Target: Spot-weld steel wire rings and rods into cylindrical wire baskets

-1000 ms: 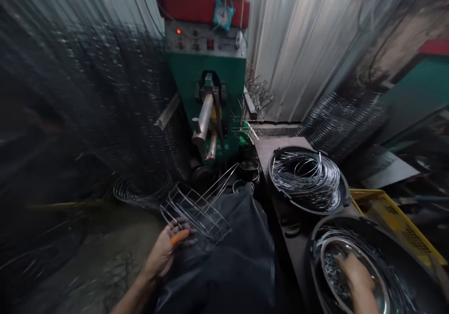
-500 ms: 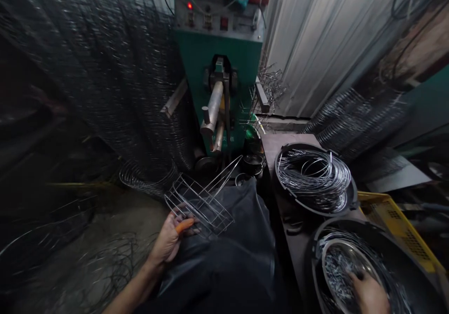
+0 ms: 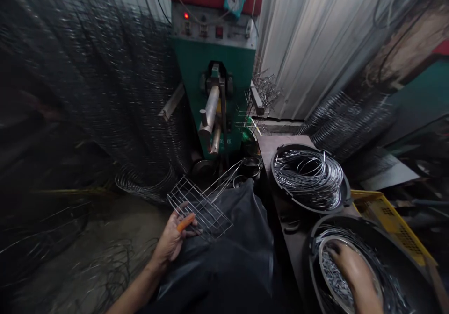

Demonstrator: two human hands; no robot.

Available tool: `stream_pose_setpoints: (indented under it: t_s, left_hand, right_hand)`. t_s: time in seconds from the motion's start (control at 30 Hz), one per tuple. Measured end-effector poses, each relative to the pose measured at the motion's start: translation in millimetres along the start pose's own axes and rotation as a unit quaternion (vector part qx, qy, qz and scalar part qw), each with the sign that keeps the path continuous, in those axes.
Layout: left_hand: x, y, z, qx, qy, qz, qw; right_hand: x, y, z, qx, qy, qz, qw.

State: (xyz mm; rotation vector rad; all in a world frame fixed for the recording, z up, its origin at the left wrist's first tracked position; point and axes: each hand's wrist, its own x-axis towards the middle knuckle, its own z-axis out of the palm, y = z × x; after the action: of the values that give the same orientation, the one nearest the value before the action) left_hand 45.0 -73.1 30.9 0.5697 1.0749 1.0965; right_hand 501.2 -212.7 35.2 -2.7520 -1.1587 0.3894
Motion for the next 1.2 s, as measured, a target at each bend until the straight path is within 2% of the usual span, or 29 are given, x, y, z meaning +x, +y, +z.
stream_pose_setpoints:
  t_s: [0.07, 0.17, 0.27, 0.37, 0.47, 0.57, 0.73, 0.9, 1.07, 1.2]
  left_hand:
    - [1, -1, 1.7, -0.007, 0.000, 0.003, 1.000]
    - [0, -3, 4.3, -0.019, 0.000, 0.008, 1.000]
    - [-3, -6, 4.4, -0.026, 0.005, 0.013, 1.000]
    - [-4, -5, 2.9, -0.032, 0.009, 0.028, 0.999]
    - [1, -1, 2.9, -0.032, 0.011, 0.043, 0.999]
    - [9, 8, 5.3, -0.041, 0.012, 0.045, 0.998]
    - [25, 24, 6.7, -0.048, 0.016, 0.036, 0.998]
    - [38, 37, -1.2, -0.038, 0.020, 0.007, 0.999]
    - [47, 45, -7.8, -0.038, 0.032, -0.017, 0.999]
    - [53, 51, -9.8, -0.047, 0.038, -0.027, 0.998]
  right_hand:
    - [-5, -58, -4, 0.104, -0.053, -0.104, 0.988]
    - [-9, -158, 2, 0.241, -0.116, -0.238, 0.934]
    - [-6, -243, 18, 0.329, -0.167, -0.281, 0.886]
    - [-2, -294, 34, 0.395, -0.221, -0.286, 0.845]
    - [0, -318, 42, 0.454, -0.256, -0.269, 0.810]
    - [5, -331, 43, 0.498, -0.257, -0.254, 0.788]
    - [19, -348, 43, 0.514, -0.246, -0.284, 0.771]
    - [33, -363, 58, 0.508, -0.265, -0.303, 0.761]
    - [37, -378, 77, 0.545, -0.289, -0.286, 0.733]
    - [38, -388, 81, 0.563, -0.297, -0.265, 0.724]
